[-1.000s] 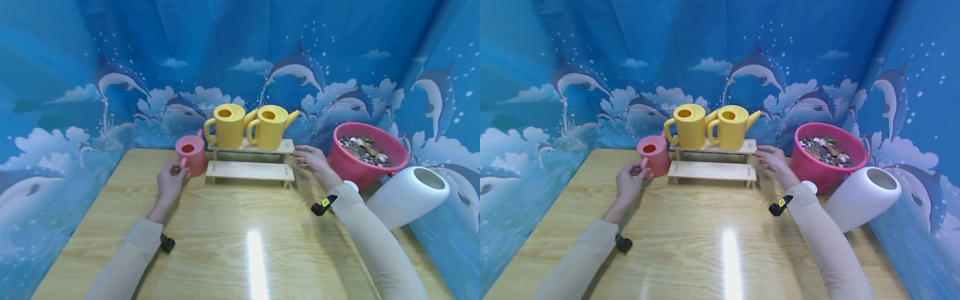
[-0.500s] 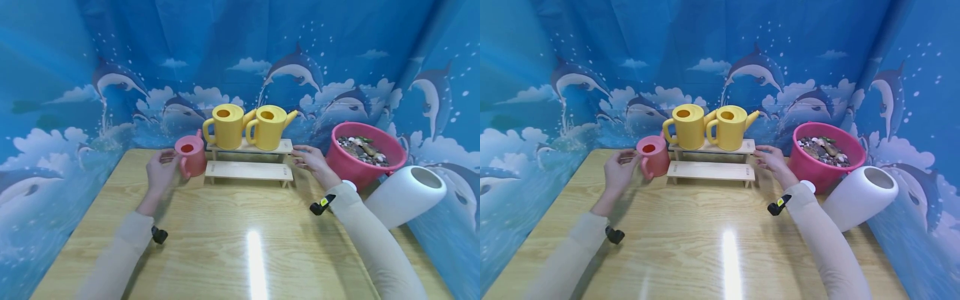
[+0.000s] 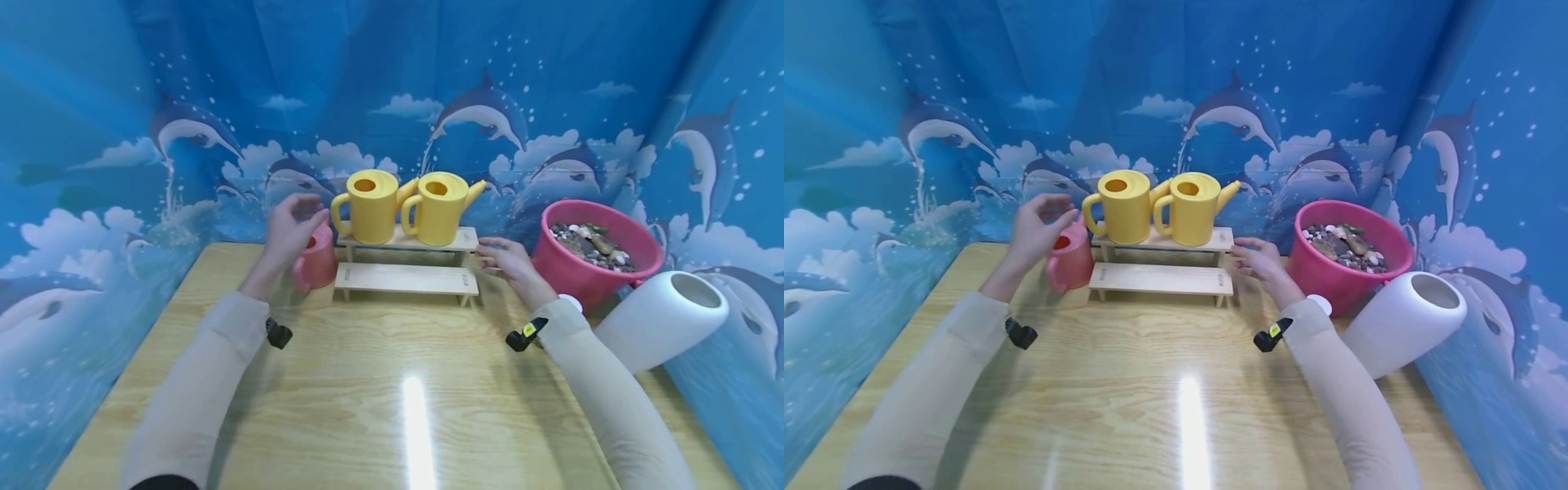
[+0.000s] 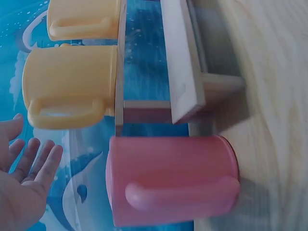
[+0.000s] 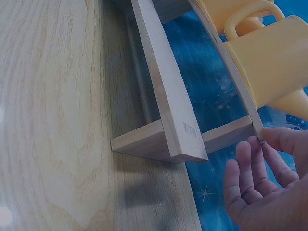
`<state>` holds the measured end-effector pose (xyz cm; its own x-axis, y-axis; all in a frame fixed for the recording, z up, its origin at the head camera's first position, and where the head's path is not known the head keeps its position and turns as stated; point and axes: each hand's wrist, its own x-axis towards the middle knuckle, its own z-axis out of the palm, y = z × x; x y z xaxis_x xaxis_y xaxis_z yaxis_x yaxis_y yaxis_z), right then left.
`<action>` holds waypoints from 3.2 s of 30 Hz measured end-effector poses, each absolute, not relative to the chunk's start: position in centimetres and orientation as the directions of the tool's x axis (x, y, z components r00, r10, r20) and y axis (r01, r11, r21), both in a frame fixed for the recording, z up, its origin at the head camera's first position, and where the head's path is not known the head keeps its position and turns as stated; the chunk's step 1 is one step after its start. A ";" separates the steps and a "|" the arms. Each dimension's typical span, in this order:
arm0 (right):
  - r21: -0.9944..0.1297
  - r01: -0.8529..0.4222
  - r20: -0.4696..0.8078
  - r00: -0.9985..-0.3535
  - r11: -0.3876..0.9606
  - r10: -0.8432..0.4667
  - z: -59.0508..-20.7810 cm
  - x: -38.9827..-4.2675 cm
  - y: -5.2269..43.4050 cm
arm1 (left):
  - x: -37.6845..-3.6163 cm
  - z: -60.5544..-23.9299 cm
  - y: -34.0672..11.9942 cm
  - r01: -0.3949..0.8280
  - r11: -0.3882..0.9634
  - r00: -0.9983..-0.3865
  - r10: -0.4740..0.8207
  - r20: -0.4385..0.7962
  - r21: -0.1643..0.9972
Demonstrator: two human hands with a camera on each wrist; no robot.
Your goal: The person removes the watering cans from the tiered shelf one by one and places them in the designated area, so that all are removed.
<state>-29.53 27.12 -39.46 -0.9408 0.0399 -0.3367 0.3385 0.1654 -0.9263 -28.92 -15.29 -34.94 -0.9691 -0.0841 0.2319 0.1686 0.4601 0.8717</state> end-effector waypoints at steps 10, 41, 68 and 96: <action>-0.924 0.338 -0.336 -0.941 0.179 0.039 -39.7 -29.6 26.7 | -30.4 -34.7 -13.7 0.188 0.420 -0.973 -0.045 0.228 0.888; -0.926 0.342 -0.340 -0.940 0.160 0.037 -39.4 -29.8 26.9 | -27.5 -34.2 -13.9 0.133 0.429 -0.991 0.027 0.135 0.893; -0.936 0.321 -0.320 -0.947 0.141 0.030 -39.5 -30.0 27.4 | -22.9 -32.0 -25.2 0.188 0.391 -0.908 -0.282 0.311 0.901; -0.921 0.340 -0.341 -0.940 0.192 0.030 -39.5 -29.6 27.0 | -23.5 -42.5 -27.9 -0.146 0.479 -0.893 -0.441 0.094 0.866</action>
